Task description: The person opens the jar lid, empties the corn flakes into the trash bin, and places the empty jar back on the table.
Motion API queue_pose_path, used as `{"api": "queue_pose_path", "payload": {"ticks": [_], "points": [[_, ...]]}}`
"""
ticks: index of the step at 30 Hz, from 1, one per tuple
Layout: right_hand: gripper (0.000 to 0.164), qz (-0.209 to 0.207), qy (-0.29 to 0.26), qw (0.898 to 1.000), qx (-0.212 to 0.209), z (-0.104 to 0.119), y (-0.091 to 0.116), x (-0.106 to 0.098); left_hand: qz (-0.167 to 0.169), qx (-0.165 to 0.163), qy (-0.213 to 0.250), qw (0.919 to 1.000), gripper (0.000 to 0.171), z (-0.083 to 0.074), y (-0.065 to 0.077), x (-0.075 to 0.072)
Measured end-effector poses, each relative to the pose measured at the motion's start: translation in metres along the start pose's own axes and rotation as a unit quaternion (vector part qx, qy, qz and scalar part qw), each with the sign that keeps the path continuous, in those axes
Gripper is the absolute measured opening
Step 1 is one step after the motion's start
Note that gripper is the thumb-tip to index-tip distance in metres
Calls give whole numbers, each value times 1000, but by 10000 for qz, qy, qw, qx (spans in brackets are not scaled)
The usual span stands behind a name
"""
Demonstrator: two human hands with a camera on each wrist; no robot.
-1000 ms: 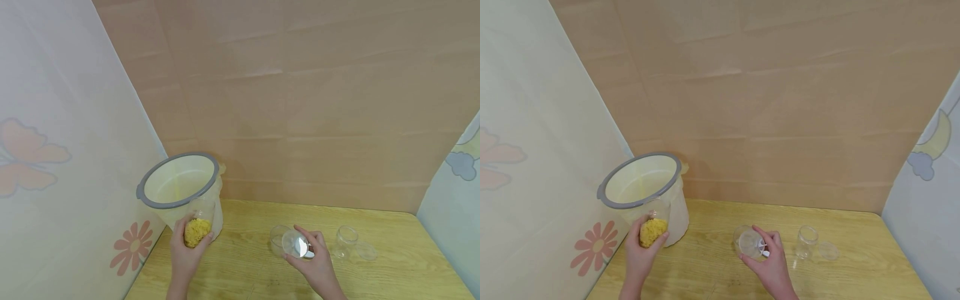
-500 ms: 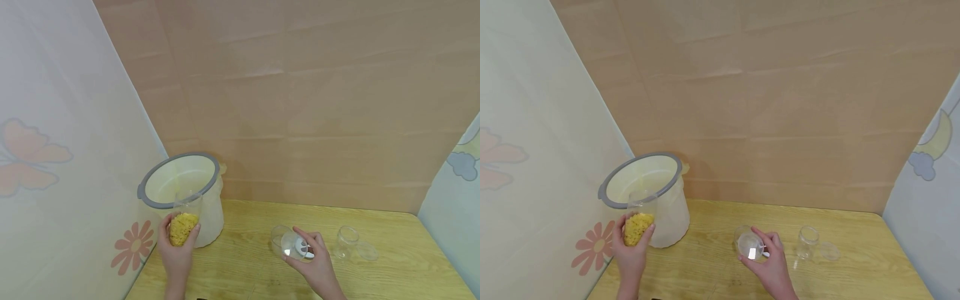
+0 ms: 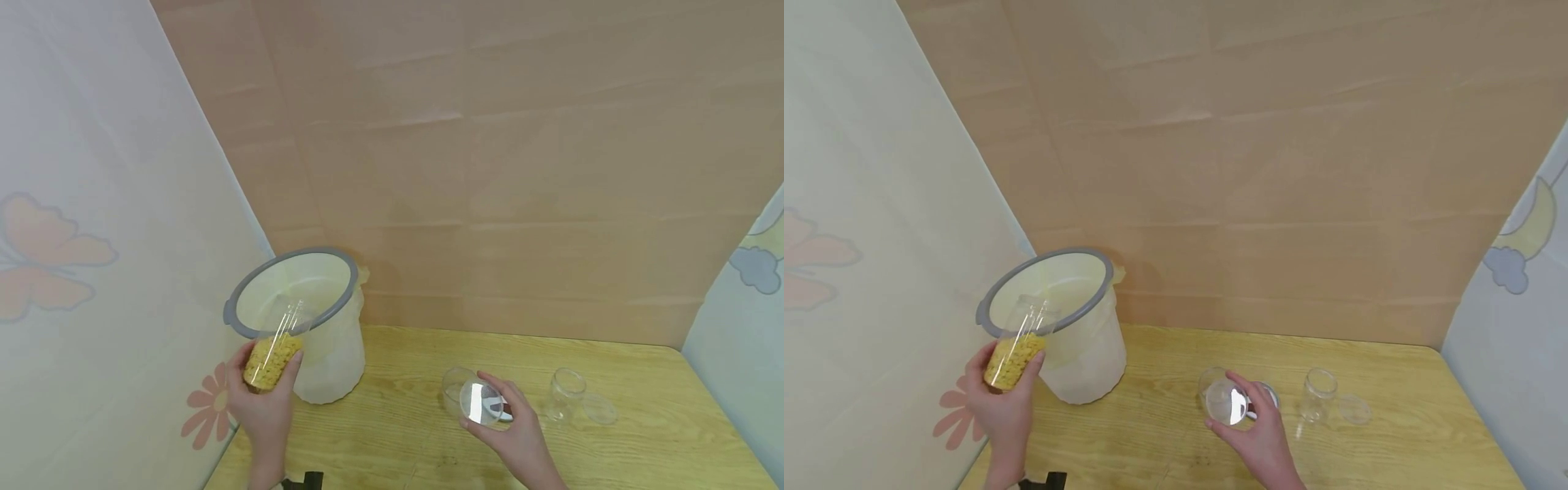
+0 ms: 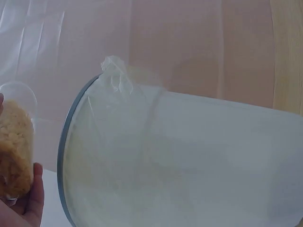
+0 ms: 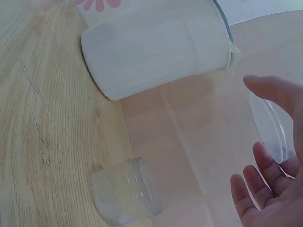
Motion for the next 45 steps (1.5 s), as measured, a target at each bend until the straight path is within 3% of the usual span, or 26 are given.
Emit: {"api": "queue_pose_path", "payload": {"ticks": [7,15,19,36,45], "points": [[74,91,-34,9999,63,0,1,-1,-293,-59,-386,9988,73,1,-12,-12],[74,121,-50,9998,135,0,0,-1,-219,-661,-25,9976,75,8,-20,-13],[74,116,-10,9998,169,1,0,-1,-257,-761,65,9967,74,10,-20,-13],[76,16,88,9999,52,1,2,0,-586,-329,580,9961,80,7,-28,-17],[75,10,102,9999,84,1,3,0,-877,-143,1145,9894,83,5,-31,-20]]}}
Point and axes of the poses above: each hand's wrist, its own y-axis away from the middle knuckle, its own x-axis out of the palm, z = x × y, the point moved 8 cm from there along -y, towards the middle knuckle, and after that the axes turned 2 degrees about -x, right-handed, at the moved point
